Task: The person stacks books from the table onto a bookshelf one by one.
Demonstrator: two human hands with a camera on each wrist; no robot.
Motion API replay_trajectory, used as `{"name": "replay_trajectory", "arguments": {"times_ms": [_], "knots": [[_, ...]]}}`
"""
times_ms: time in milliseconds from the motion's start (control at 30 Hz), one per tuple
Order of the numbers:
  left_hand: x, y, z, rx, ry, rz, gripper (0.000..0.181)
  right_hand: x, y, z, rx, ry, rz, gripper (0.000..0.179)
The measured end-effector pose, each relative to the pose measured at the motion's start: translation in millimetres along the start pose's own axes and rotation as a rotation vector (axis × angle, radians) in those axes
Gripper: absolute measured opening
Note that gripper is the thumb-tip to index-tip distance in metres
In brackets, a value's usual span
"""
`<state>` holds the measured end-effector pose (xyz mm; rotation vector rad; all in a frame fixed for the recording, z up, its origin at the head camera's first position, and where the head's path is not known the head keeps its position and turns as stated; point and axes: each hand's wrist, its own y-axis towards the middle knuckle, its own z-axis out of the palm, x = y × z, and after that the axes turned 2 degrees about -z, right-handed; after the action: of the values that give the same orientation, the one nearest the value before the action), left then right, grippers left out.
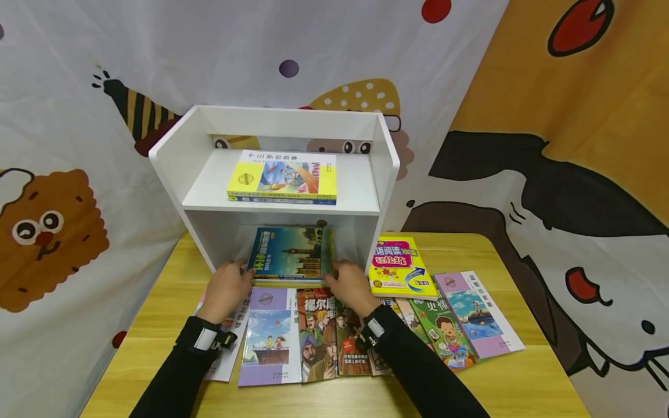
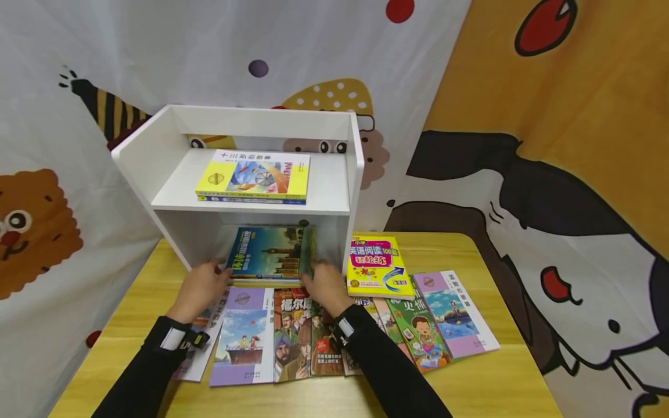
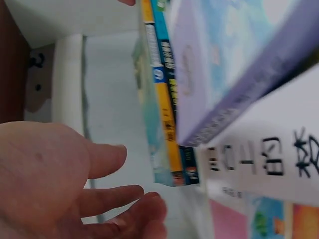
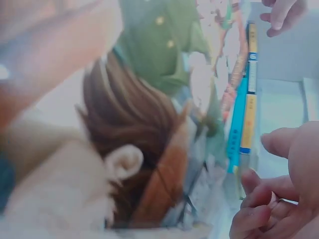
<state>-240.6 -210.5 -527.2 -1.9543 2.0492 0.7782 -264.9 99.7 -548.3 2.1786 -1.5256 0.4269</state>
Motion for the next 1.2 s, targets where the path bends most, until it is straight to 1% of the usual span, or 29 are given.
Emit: {"name": "replay_trajectory", "arguments": {"times_ms": [100, 167, 267, 333, 400, 467, 533, 600, 700, 800, 900, 1033, 1100, 1200], "knots": [[-7.4, -6.2, -7.9, -0.007, -0.016, 0.022, 0.048, 0, -4.3, -7, -0.031, 0.037, -0.032, 0.046], [-11.5, -10.9, -12.2, -0.005, -0.013, 0.034, 0.050, 2, -8.3, -12, -0.063, 0.042, -0.070, 0.041], [-16.3, -18.1, -17.2, 0.023, -0.009, 0.028, 0.054, 5, -18.3, -18, -0.087, 0.050, -0.134, 0.035], [-17.7, -21.9, -19.5, 0.052, -0.008, 0.027, 0.056, 7, -27.5, -19, -0.062, 0.065, -0.167, 0.036], [-17.6, -25.1, -20.1, 0.076, 0.002, 0.023, 0.060, 8, -37.8, -19, -0.010, 0.091, -0.195, 0.039], [-15.9, -28.1, -18.9, 0.100, 0.012, 0.023, 0.062, 9, -47.6, -17, 0.045, 0.102, -0.215, 0.044], [-13.9, -31.2, -14.9, 0.123, 0.037, 0.016, 0.063, 10, -56.7, -14, 0.081, 0.083, -0.235, 0.047], [-11.8, -34.5, -9.4, 0.144, 0.063, 0.011, 0.061, 12, -64.0, -10, 0.093, 0.051, -0.256, 0.048], [-10.8, -40.1, -1.4, 0.182, 0.097, -0.010, 0.053, 13, -72.7, -5, 0.090, -0.005, -0.302, 0.050], [-13.1, -44.2, 3.6, 0.193, 0.118, -0.026, 0.054, 14, -79.7, 0, 0.100, -0.042, -0.355, 0.051], [-15.9, -46.7, 4.8, 0.203, 0.126, -0.045, 0.063, 14, -86.3, 6, 0.134, -0.073, -0.385, 0.055], [-16.0, -49.3, 6.0, 0.244, 0.117, -0.068, 0.073, 14, -94.0, 15, 0.191, -0.117, -0.398, 0.060], [-16.1, -49.8, 7.7, 0.258, 0.109, -0.075, 0.073, 13, -96.1, 17, 0.196, -0.140, -0.408, 0.060], [-15.6, -50.2, 8.9, 0.261, 0.090, -0.102, 0.072, 14, -97.1, 18, 0.190, -0.155, -0.419, 0.059]]}}
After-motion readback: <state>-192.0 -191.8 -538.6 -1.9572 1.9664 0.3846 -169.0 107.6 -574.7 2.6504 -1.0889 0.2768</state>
